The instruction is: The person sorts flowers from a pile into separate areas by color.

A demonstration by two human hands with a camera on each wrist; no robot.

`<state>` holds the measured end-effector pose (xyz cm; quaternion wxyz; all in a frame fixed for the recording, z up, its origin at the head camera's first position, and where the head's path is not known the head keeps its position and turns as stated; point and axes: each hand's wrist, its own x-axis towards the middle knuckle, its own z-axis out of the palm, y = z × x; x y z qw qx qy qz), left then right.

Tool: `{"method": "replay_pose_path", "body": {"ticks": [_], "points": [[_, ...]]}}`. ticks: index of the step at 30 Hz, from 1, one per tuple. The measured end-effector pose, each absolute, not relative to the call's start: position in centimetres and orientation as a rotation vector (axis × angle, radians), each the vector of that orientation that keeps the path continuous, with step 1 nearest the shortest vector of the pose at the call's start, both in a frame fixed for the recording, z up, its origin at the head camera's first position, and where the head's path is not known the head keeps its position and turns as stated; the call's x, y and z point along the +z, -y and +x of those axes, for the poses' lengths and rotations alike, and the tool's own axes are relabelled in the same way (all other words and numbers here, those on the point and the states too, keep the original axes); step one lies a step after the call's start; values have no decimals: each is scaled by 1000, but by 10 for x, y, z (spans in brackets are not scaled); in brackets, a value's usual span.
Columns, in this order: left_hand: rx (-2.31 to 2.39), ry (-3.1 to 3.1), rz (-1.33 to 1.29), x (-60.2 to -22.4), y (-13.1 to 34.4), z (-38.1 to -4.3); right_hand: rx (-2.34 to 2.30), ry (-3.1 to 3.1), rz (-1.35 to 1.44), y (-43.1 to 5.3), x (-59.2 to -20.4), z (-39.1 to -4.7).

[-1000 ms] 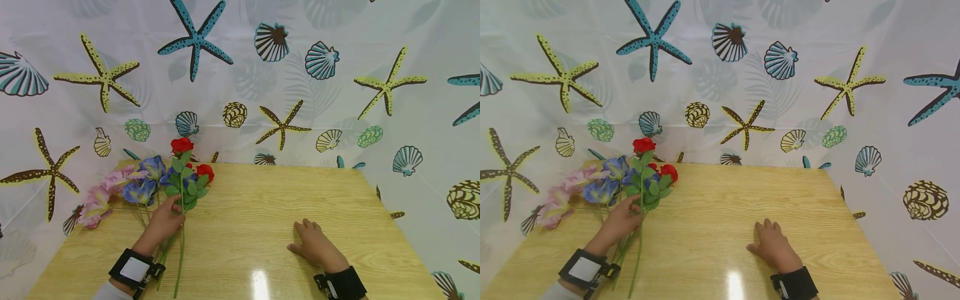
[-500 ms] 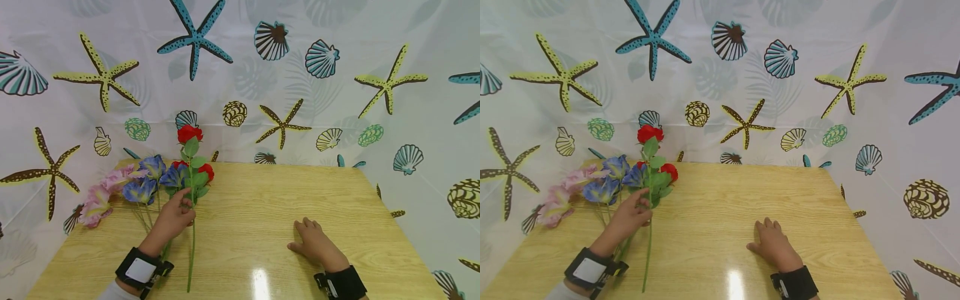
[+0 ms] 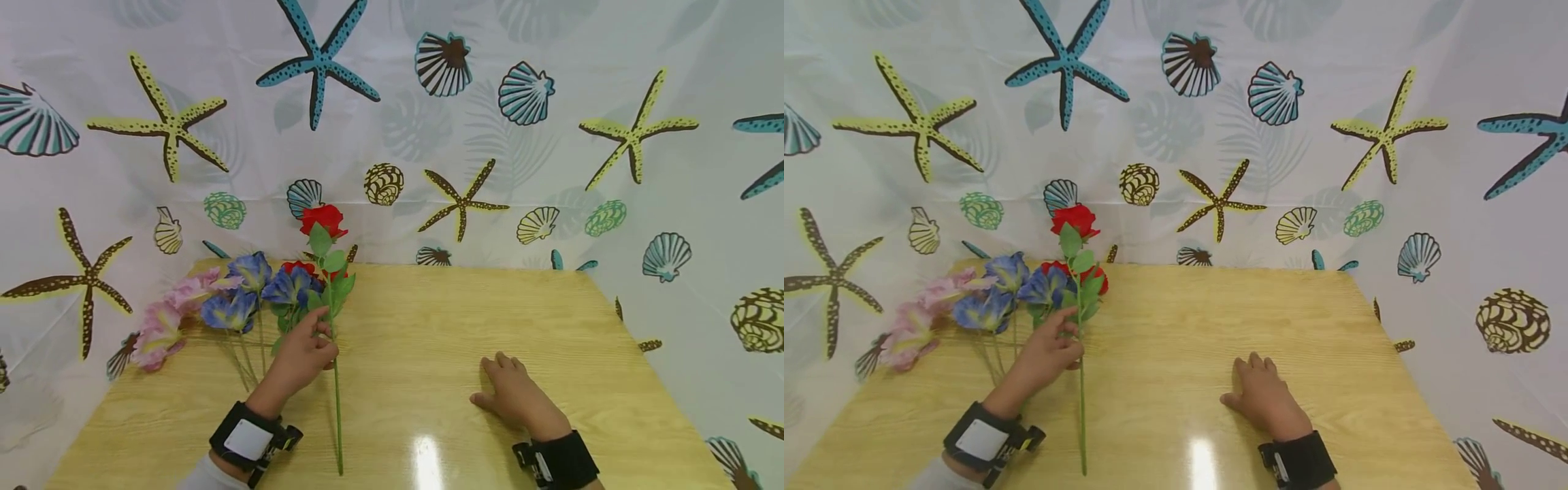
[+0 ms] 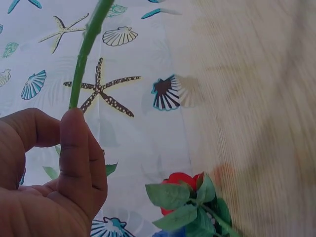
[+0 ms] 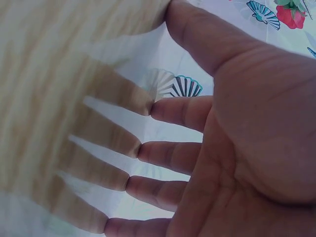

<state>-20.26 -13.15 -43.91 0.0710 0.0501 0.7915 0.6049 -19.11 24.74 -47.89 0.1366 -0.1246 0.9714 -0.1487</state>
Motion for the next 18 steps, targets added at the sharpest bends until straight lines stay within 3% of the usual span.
{"method": "replay_pose_path", "body": {"ticks": [7,18], "points": [[1888,-2355,177,-439,116,-202,-725,-2863,-360,-233,-483,-194],[2053,-2258,224,-429,89,-195,-1491,-2726,-303,-165,-449,-159]]}}
